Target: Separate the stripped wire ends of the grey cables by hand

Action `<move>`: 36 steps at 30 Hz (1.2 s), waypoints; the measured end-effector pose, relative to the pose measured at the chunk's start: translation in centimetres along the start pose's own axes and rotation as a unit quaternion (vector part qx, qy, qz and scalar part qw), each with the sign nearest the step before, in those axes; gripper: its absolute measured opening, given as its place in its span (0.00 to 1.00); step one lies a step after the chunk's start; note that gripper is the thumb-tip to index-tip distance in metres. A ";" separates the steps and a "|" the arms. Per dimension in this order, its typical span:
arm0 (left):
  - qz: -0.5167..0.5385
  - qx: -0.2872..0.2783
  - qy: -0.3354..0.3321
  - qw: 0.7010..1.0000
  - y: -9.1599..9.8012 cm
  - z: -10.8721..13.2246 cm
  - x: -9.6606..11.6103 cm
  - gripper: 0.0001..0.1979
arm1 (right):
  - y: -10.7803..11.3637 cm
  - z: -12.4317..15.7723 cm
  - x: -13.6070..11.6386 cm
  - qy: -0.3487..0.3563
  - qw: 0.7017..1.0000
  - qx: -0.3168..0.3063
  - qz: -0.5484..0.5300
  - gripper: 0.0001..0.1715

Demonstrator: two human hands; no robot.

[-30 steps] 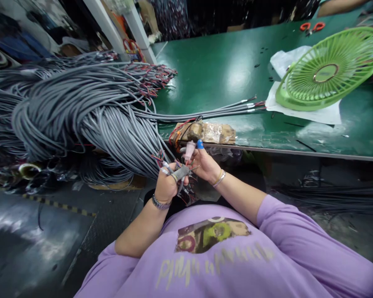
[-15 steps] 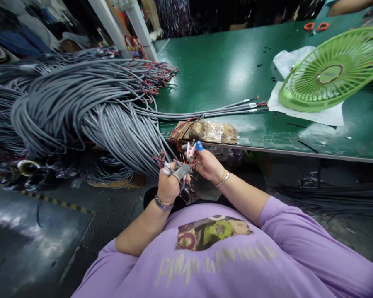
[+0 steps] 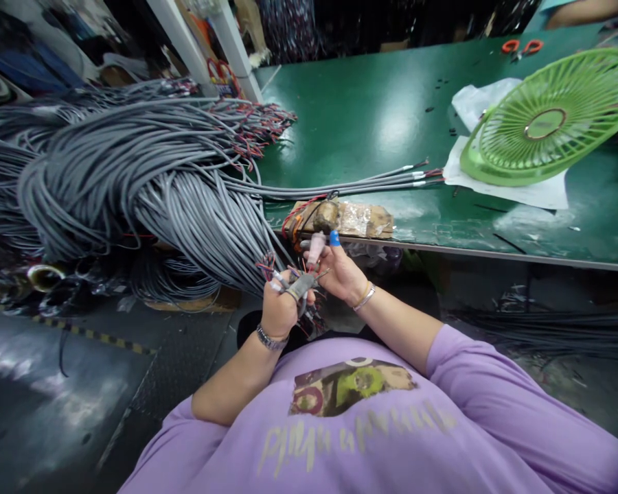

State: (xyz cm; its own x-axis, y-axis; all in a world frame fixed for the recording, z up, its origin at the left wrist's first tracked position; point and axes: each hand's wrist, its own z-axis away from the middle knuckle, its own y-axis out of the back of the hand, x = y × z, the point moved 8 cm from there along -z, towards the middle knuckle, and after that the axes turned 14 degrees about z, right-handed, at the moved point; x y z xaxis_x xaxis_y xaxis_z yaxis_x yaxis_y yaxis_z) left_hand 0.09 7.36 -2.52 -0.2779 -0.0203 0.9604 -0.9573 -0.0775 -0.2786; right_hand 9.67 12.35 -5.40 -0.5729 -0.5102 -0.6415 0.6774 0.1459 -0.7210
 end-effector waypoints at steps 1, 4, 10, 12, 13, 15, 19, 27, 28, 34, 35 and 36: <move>0.002 0.002 -0.006 1.000 0.1 0.2 0.1 0.16 | 0.0 0.1 0.0 -0.006 1.000 -0.009 0.008 0.30; 0.006 0.015 -0.024 1.000 0.5 0.8 0.7 0.13 | -0.1 0.3 -0.2 -0.009 0.999 -0.030 0.035 0.29; 0.028 0.061 -0.041 0.997 0.5 1.0 1.0 0.12 | 0.0 0.6 -1.3 0.060 0.993 0.002 0.103 0.20; 0.028 0.064 -0.050 0.996 0.3 0.9 1.0 0.11 | 0.2 0.6 -1.4 0.075 0.991 0.012 0.112 0.22; 0.025 0.065 -0.053 0.996 0.3 0.8 0.9 0.11 | 0.3 0.5 -1.3 0.078 0.990 0.016 0.113 0.23; 0.013 0.064 -0.051 0.997 0.2 0.7 0.7 0.12 | 0.5 0.2 -1.1 0.069 0.991 0.022 0.112 0.25; -0.003 0.065 -0.035 0.997 0.4 0.4 0.0 0.13 | 0.5 -0.5 -0.5 0.030 0.997 0.018 0.075 0.26; -0.014 0.060 -0.033 0.998 0.5 0.3 -0.3 0.12 | 0.6 -1.0 -0.2 0.022 0.998 0.057 0.001 0.24; -0.018 0.060 -0.032 0.998 0.5 0.3 -0.3 0.12 | 0.5 -1.0 -0.1 0.023 0.999 0.050 0.001 0.24; -0.023 0.061 -0.045 0.997 1.1 0.8 -0.1 0.12 | 0.4 -0.4 0.2 -0.004 1.000 -0.008 0.020 0.33; -0.020 0.060 -0.050 0.997 1.2 0.9 0.0 0.12 | 0.4 -0.3 0.2 -0.007 1.000 -0.013 0.025 0.34; -0.017 0.060 -0.053 0.997 1.2 1.0 0.2 0.12 | 0.4 -0.1 0.0 -0.008 0.999 -0.019 0.030 0.34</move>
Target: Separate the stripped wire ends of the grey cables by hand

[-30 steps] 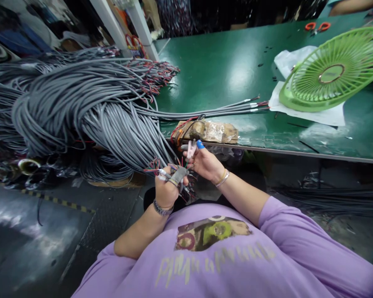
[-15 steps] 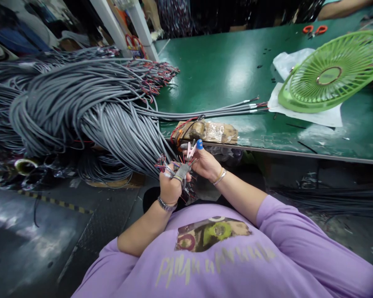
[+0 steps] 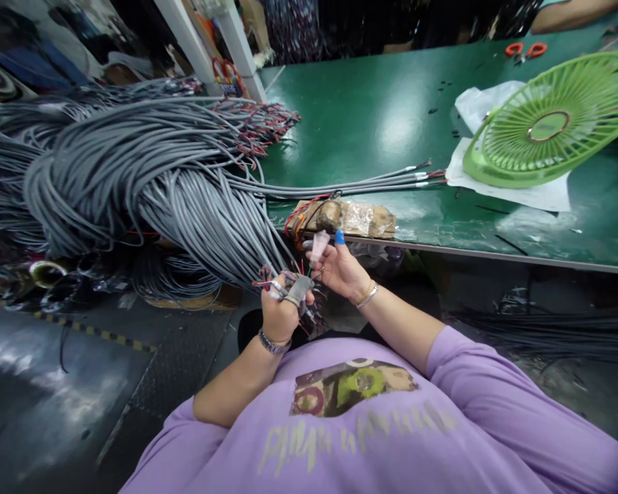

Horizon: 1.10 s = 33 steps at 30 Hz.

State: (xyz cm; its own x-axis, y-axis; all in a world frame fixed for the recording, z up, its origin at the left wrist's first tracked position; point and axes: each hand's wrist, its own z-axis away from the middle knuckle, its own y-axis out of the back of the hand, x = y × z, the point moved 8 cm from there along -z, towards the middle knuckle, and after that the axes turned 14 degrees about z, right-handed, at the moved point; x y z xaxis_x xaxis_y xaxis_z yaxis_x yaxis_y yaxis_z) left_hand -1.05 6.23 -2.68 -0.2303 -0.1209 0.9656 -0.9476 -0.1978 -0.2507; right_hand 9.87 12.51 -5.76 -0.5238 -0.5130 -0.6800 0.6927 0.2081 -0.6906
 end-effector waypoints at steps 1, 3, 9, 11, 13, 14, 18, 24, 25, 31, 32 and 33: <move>0.003 0.000 -0.002 1.000 0.0 0.1 0.2 0.12 | 0.0 0.1 -0.2 0.000 1.000 -0.005 0.004 0.33; 0.008 0.001 -0.003 1.000 0.0 0.2 0.4 0.12 | -0.2 0.3 -0.5 0.001 1.000 -0.014 0.009 0.29; 0.038 0.008 0.005 0.999 -0.5 0.0 0.7 0.12 | 0.5 0.3 -1.1 0.043 0.997 0.023 0.057 0.14; 0.046 0.011 0.003 0.999 -0.6 -0.1 0.7 0.12 | 0.9 0.5 -1.5 0.089 0.991 0.045 0.091 0.16; 0.051 0.011 0.001 0.999 -0.7 -0.3 0.6 0.12 | 1.5 0.9 -2.2 0.150 0.977 0.082 0.126 0.20; 0.054 0.012 0.001 0.998 -0.7 -0.4 0.6 0.11 | 1.7 1.1 -2.4 0.175 0.970 0.100 0.137 0.21; 0.061 0.019 0.008 0.998 -0.8 -0.7 0.1 0.11 | 1.5 0.6 -1.7 0.146 0.981 0.073 0.106 0.25; 0.052 0.032 -0.001 0.998 -0.6 -0.9 -0.4 0.12 | 0.5 -0.6 -0.2 0.034 0.999 0.020 -0.006 0.22; 0.045 0.033 -0.004 0.998 -0.5 -0.9 -0.5 0.12 | 0.5 -0.6 -0.2 0.031 0.999 0.021 -0.017 0.22; 0.035 0.030 -0.012 0.999 -0.4 -0.8 -0.8 0.12 | -0.1 -0.8 0.0 0.004 1.000 0.014 -0.023 0.24; 0.034 0.031 -0.013 0.999 -0.3 -0.8 -0.8 0.12 | -0.1 -0.9 0.0 0.003 1.000 0.018 -0.026 0.24; 0.031 0.032 -0.014 0.999 -0.3 -0.8 -0.8 0.12 | -0.1 -1.0 -0.1 0.003 0.999 0.024 -0.032 0.24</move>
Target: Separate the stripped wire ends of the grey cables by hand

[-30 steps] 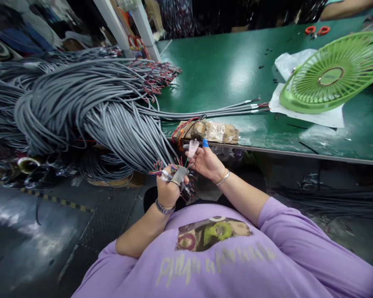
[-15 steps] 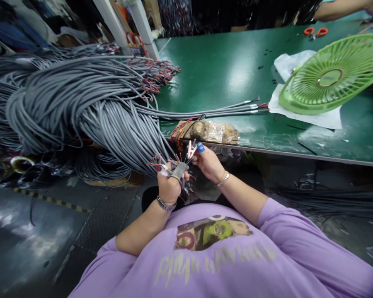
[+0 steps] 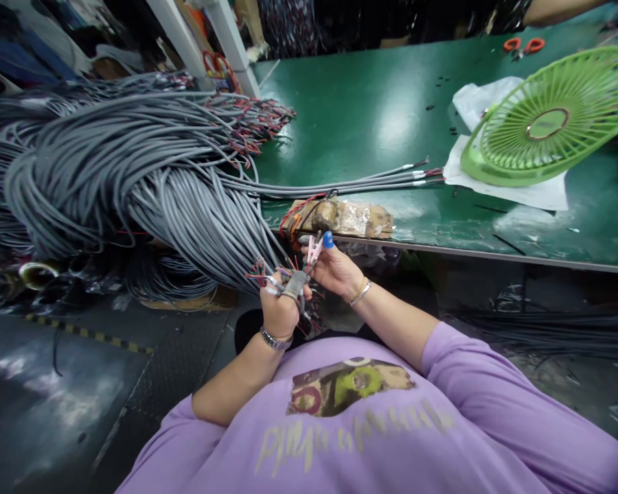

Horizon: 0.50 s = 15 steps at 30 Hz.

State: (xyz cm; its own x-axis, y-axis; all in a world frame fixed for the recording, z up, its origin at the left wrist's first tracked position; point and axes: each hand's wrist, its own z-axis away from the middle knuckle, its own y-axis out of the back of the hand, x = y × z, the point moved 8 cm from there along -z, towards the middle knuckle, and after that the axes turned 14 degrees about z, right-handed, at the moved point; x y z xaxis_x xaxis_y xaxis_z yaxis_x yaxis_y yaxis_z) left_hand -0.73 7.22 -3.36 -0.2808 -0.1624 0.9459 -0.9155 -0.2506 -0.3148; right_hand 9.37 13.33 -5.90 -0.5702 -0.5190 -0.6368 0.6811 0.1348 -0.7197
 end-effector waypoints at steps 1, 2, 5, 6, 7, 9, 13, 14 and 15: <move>-0.004 0.001 -0.002 1.000 0.0 0.0 0.0 0.12 | 0.1 -0.1 -0.1 0.002 1.000 0.009 -0.007 0.23; -0.009 0.002 -0.005 1.000 0.1 0.0 0.0 0.12 | 0.1 -0.1 -0.1 0.005 1.000 0.019 -0.015 0.23; -0.024 0.002 -0.008 1.000 0.2 0.0 -0.2 0.12 | 0.3 -0.2 -0.1 0.015 0.999 0.037 -0.025 0.22; -0.027 0.002 -0.008 1.000 0.2 0.0 -0.2 0.12 | 0.3 -0.2 0.0 0.017 0.999 0.036 -0.023 0.22; -0.028 0.003 -0.010 1.000 0.3 0.0 -0.3 0.12 | 0.3 -0.2 0.1 0.017 0.999 0.032 -0.019 0.22; -0.021 0.004 -0.017 1.000 0.4 0.1 -0.2 0.12 | 0.3 0.0 0.2 0.016 1.000 0.016 -0.009 0.24; 0.009 0.000 -0.043 0.999 0.7 0.5 0.6 0.11 | 0.3 0.5 0.3 0.010 1.000 -0.022 0.000 0.29; 0.013 0.000 -0.048 0.999 0.7 0.6 0.8 0.11 | 0.2 0.7 0.2 0.008 0.999 -0.032 0.004 0.30; 0.013 0.002 -0.053 0.999 0.8 0.7 1.0 0.11 | 0.2 0.8 0.1 0.006 0.999 -0.043 0.008 0.31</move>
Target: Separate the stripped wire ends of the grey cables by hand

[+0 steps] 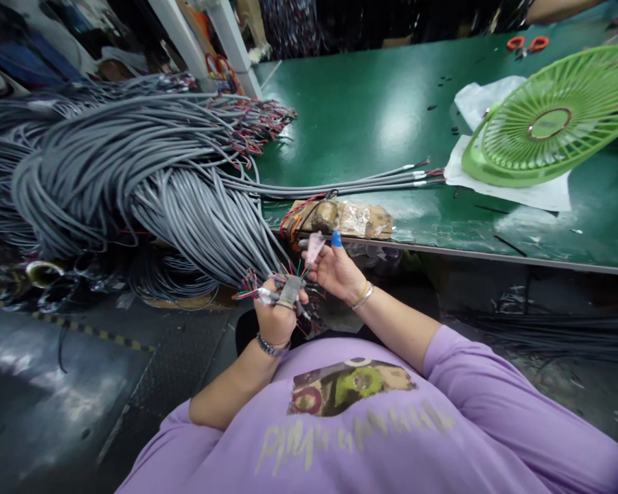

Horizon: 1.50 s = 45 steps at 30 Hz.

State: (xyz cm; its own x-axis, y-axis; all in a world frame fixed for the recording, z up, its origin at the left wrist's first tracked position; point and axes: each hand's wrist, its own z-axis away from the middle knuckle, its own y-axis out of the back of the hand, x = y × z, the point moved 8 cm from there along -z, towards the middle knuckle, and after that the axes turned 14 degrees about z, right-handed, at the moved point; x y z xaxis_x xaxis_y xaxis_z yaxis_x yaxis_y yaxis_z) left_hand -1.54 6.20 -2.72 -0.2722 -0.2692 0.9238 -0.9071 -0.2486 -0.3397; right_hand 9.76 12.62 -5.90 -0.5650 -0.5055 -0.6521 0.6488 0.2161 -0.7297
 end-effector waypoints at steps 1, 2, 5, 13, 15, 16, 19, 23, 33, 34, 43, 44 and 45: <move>-0.003 0.003 -0.004 1.000 0.0 0.1 0.2 0.11 | -0.1 0.1 -0.1 -0.002 1.000 -0.009 0.005 0.31; -0.008 0.004 -0.009 1.000 0.0 0.1 0.4 0.11 | -0.1 0.2 -0.1 -0.005 1.000 -0.016 0.012 0.30; -0.029 0.003 -0.022 0.999 -0.2 0.2 0.6 0.11 | -0.2 0.2 -0.4 0.004 0.999 -0.014 0.034 0.22; -0.085 -0.024 -0.061 0.994 -0.7 0.1 1.0 0.12 | 0.8 0.8 -1.3 0.063 0.992 0.007 0.110 0.24; -0.131 -0.052 -0.069 0.988 -0.9 0.2 1.2 0.11 | 0.8 1.4 -0.9 0.022 0.988 -0.025 0.153 0.30; -0.150 -0.066 -0.071 0.984 -0.9 0.3 1.2 0.11 | 0.7 1.7 -0.7 -0.003 0.983 -0.050 0.175 0.33; -0.150 -0.098 -0.056 0.982 -0.9 0.6 0.8 0.10 | 0.6 2.6 -1.0 -0.026 0.966 -0.087 0.242 0.32; -0.162 -0.118 -0.036 0.979 -0.8 1.0 0.5 0.07 | 0.6 3.1 -2.6 0.022 0.943 -0.060 0.326 0.22; -0.263 -0.323 0.033 0.909 -3.5 0.5 -0.7 0.02 | -1.3 4.3 -3.3 0.139 0.863 -0.072 0.481 0.18; -0.262 -0.325 0.042 0.908 -3.6 0.5 -0.7 0.02 | -1.3 4.4 -3.4 0.148 0.861 -0.069 0.482 0.18; -0.151 -0.179 0.071 0.969 -2.0 0.2 0.5 0.13 | 1.5 4.9 -2.0 -0.008 0.938 -0.039 0.344 0.25; -0.148 -0.178 0.067 0.970 -2.1 0.1 0.6 0.12 | 1.3 4.9 -1.6 -0.016 0.942 -0.040 0.333 0.25; -0.148 -0.179 0.067 0.970 -2.2 0.1 0.6 0.12 | 1.1 4.9 -1.5 -0.011 0.945 -0.035 0.326 0.24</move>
State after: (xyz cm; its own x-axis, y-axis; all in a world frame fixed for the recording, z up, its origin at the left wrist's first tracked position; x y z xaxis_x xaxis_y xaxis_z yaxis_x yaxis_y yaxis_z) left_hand 0.31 6.50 -1.43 -0.0002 -0.1064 0.9943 -0.9988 0.0490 0.0051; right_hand 13.78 9.49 -4.73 -0.0449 -0.2626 -0.9639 0.8191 0.5426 -0.1860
